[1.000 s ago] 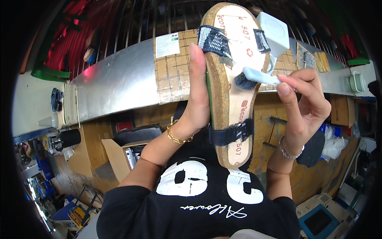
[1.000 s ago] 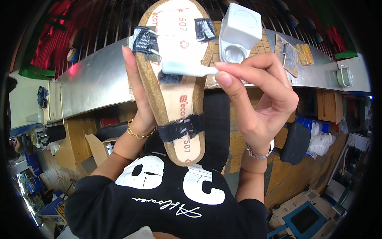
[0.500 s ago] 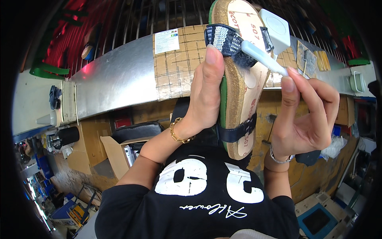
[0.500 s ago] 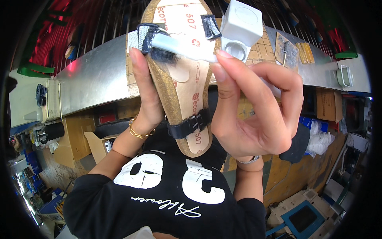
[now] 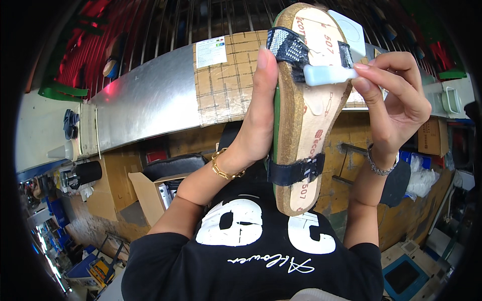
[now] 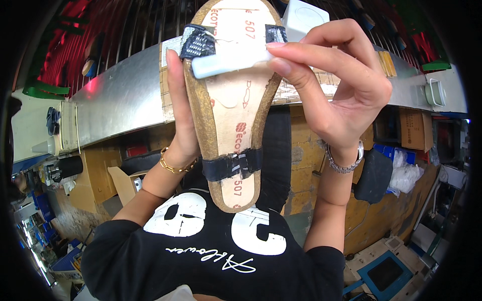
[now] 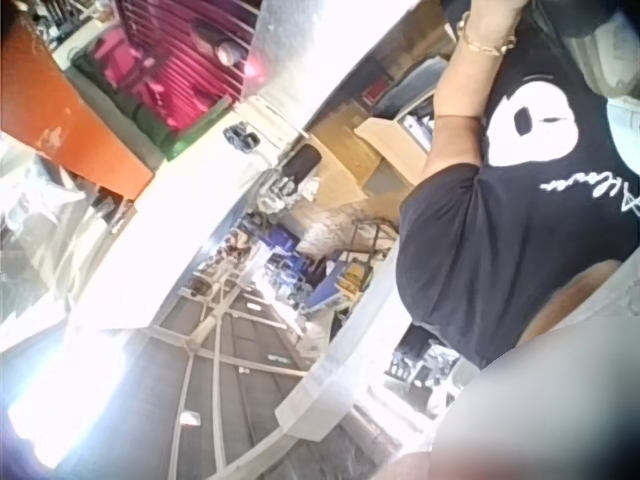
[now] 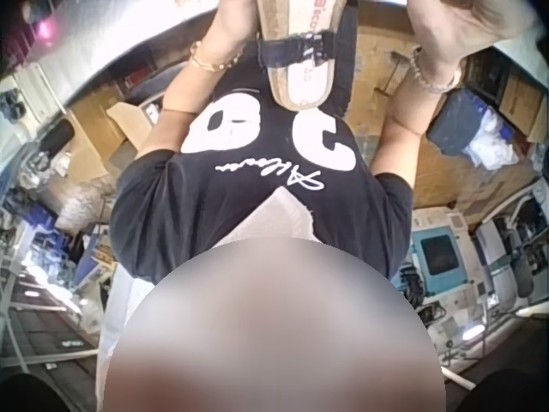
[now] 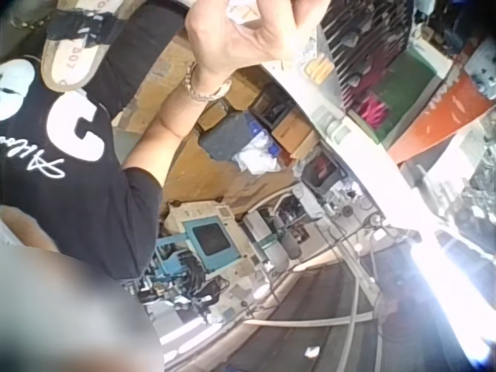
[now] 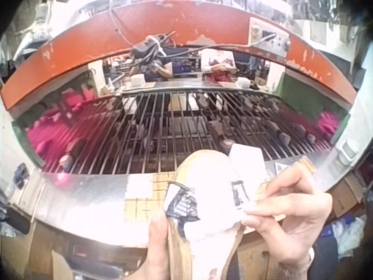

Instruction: The person applies a white adhesive to the straps and edges of several sandals using a small brush. They handle multiple sandals one at a time, rotating each to coat the strap and sole edge, then place them on a nearby rack.

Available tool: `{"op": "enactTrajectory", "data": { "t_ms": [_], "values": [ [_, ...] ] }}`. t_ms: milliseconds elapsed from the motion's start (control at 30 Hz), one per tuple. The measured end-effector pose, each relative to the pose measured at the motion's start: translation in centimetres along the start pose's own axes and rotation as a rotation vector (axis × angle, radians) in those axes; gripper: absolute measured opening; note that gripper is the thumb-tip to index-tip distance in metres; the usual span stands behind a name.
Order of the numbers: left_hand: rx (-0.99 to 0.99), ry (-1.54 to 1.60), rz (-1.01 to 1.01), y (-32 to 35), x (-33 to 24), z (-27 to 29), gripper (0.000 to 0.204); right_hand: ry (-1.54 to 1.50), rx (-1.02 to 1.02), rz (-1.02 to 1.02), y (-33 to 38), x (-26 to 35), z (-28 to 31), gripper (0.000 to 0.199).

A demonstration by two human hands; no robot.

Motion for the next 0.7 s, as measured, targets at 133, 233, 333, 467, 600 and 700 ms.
{"op": "enactTrajectory", "data": {
  "t_ms": [133,233,333,467,600,700],
  "values": [
    [-0.005,0.011,0.043,0.1,0.0,-0.3,0.082,0.004,0.056,0.042,-0.1,0.0,0.3,0.023],
    [0.048,-0.011,0.061,-0.3,-0.2,-0.5,0.087,0.011,0.083,0.039,0.0,0.1,0.3,0.024],
    [0.035,-0.009,0.051,-0.4,-0.3,-0.2,0.086,0.024,0.097,0.062,0.3,0.4,0.2,0.026],
    [-0.032,-0.009,0.028,-0.3,-0.4,0.3,0.085,0.050,0.113,0.059,0.8,0.9,0.0,0.027],
    [-0.052,-0.065,0.034,-0.3,-0.3,0.9,0.088,0.079,0.162,0.065,1.2,1.5,-0.1,0.029],
    [-0.027,-0.086,0.024,-0.6,-0.2,1.1,0.092,0.075,0.177,0.049,1.4,1.9,-0.3,0.030]
  ]
}}
Point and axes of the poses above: each hand's wrist, its own y-axis away from the middle knuckle, its own z-axis out of the back of the hand, x = y × z, the point moved 6 cm from there along -y, towards the middle knuckle, and after that the axes turned 10 degrees about x, right-handed, at the moved point
